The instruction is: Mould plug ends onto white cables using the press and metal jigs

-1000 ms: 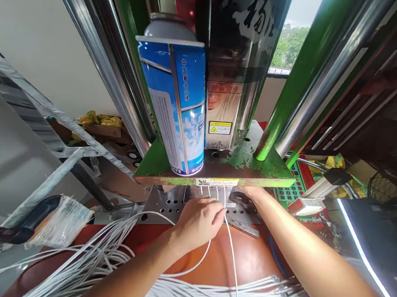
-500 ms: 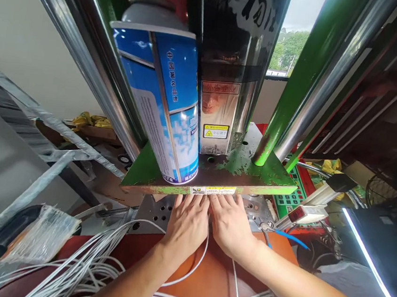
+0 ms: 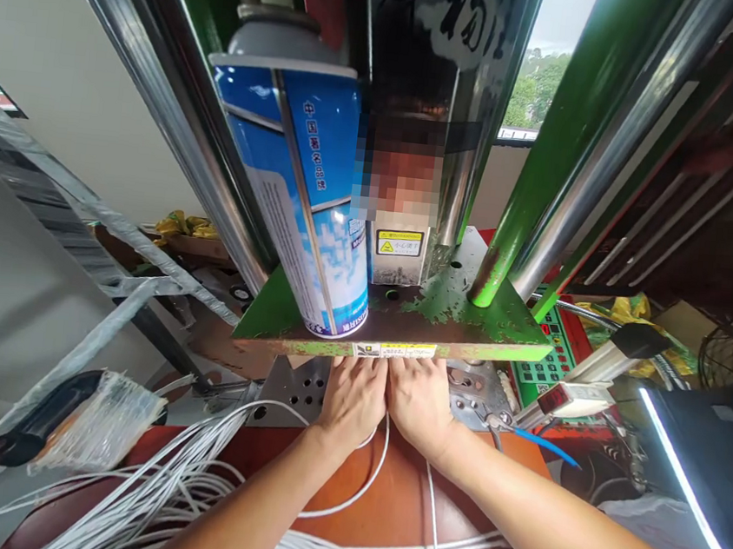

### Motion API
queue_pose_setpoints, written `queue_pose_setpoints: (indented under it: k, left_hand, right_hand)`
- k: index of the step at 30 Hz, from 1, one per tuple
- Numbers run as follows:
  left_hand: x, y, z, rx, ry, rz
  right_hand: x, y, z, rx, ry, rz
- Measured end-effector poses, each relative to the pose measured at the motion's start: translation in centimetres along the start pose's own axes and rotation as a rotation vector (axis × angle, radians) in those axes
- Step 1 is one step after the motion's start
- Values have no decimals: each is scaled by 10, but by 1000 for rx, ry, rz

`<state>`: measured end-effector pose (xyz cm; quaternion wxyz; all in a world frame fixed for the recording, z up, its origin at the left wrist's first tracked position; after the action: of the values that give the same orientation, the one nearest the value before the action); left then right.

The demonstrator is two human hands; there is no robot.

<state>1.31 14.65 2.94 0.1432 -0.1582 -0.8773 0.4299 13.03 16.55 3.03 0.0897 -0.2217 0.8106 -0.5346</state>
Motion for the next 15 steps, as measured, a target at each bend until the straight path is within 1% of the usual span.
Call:
queue_pose_setpoints:
  k: [4,7,9,11,13,15]
  left_hand:
    - [3,11,2,-4,-2,-2]
    - [2,12,1,-17,6,9]
    - [1,7,-1,-36,17,14]
    - [0,0,-5,-53,25,24]
    - [1,-9,-7,-54,17,64]
    - [5,-20,-3,-48,-13,142]
  right_hand:
    - [0,9,-1,-43,-1,-23]
    - [2,8,-3,-74,2,-35]
    - [2,1,-4,-92,-1,-40]
    - [0,-11,-2,-112,2,-49]
    - [-6,-24,7,-133,31,-55]
    - [-14,-34,20,-146,89,-47]
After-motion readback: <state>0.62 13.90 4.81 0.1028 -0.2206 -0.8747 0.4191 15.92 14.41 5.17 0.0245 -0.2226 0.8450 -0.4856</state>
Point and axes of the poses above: each hand's wrist, its own z-axis away from the middle knuckle, its own y-axis out of the palm, x = y × z, the point moved 3 cm from there along -z, towards the middle knuckle, and after that the axes turned 5 degrees about y, right-handed, at the moved point
